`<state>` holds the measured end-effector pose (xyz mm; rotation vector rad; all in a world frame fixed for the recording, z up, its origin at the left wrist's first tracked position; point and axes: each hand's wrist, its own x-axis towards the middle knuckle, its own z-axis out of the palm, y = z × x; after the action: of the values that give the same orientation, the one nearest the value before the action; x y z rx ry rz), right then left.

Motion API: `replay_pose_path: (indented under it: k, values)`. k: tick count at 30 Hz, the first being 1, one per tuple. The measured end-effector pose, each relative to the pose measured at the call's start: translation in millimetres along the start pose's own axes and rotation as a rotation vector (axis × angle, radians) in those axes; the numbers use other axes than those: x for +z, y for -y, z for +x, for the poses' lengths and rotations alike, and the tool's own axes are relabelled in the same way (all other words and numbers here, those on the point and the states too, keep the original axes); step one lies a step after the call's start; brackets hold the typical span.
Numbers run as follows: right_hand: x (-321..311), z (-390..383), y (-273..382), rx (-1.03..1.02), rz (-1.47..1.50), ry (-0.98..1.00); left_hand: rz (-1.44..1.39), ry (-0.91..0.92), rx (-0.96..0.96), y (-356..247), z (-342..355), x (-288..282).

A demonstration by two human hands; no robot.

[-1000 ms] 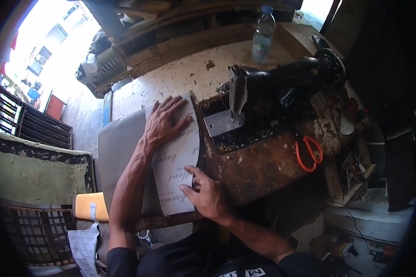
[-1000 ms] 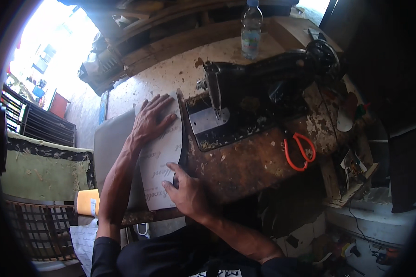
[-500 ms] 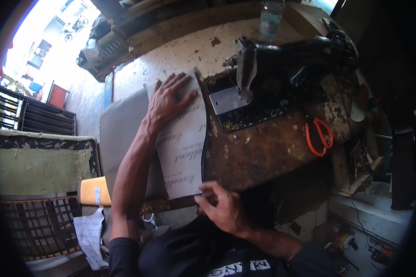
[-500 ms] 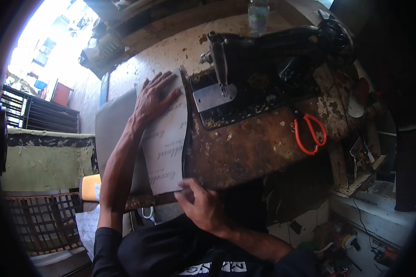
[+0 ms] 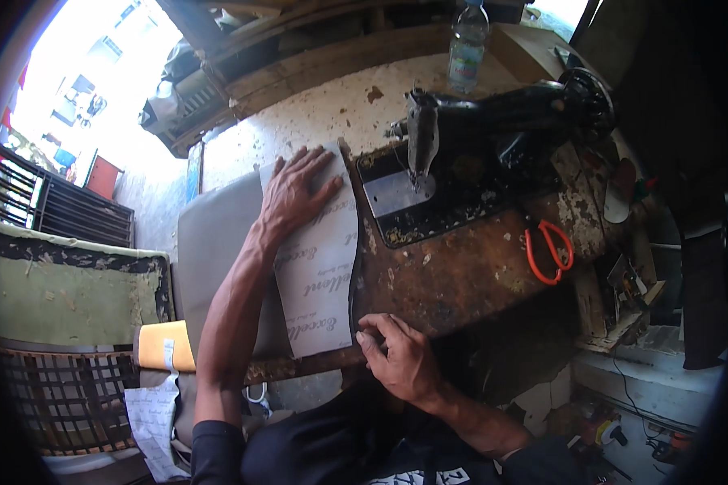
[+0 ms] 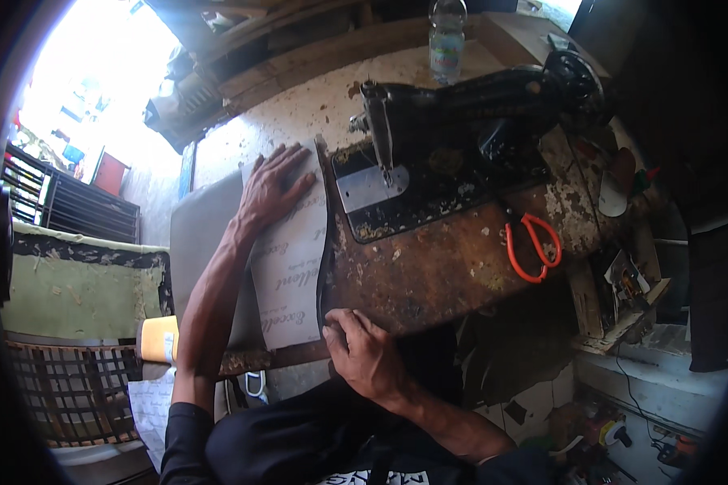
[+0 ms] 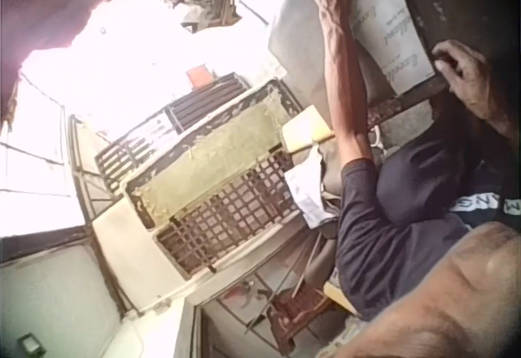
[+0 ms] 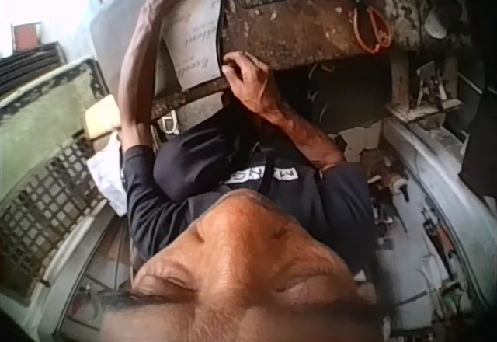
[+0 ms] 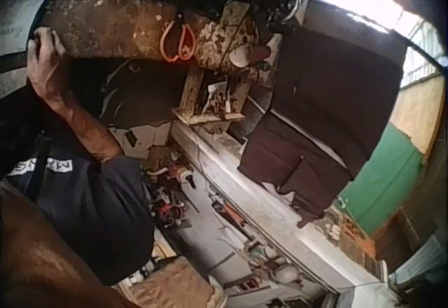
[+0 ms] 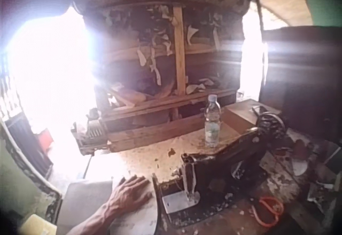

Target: The person gathers fabric pieces, trims them with scissors, aligns the fabric with a pattern over a cushion, and sews the pieces together using a sewing machine.

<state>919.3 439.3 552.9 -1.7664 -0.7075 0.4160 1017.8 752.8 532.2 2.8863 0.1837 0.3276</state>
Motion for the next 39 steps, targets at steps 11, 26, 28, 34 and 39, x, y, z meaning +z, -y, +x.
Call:
replay_pose_path:
  k: [11,26,28,34,39]
  values:
    - [11,59,-14,0.041,-0.025,-0.098,-0.006,0.049,0.002,-3,2,-8]
    - [-21,25,-11,0.389,0.262,0.155,-0.074,0.109,0.13,-78,-60,-11]
    - [-43,-9,-5,0.454,0.311,0.105,-0.094,0.127,0.163,-113,-65,-9]
    - [-89,-11,-8,0.533,0.456,-0.055,-0.115,0.072,0.107,-158,-47,9]
    - [-93,1,-26,0.502,0.459,-0.024,-0.097,0.064,0.055,-157,-43,9]
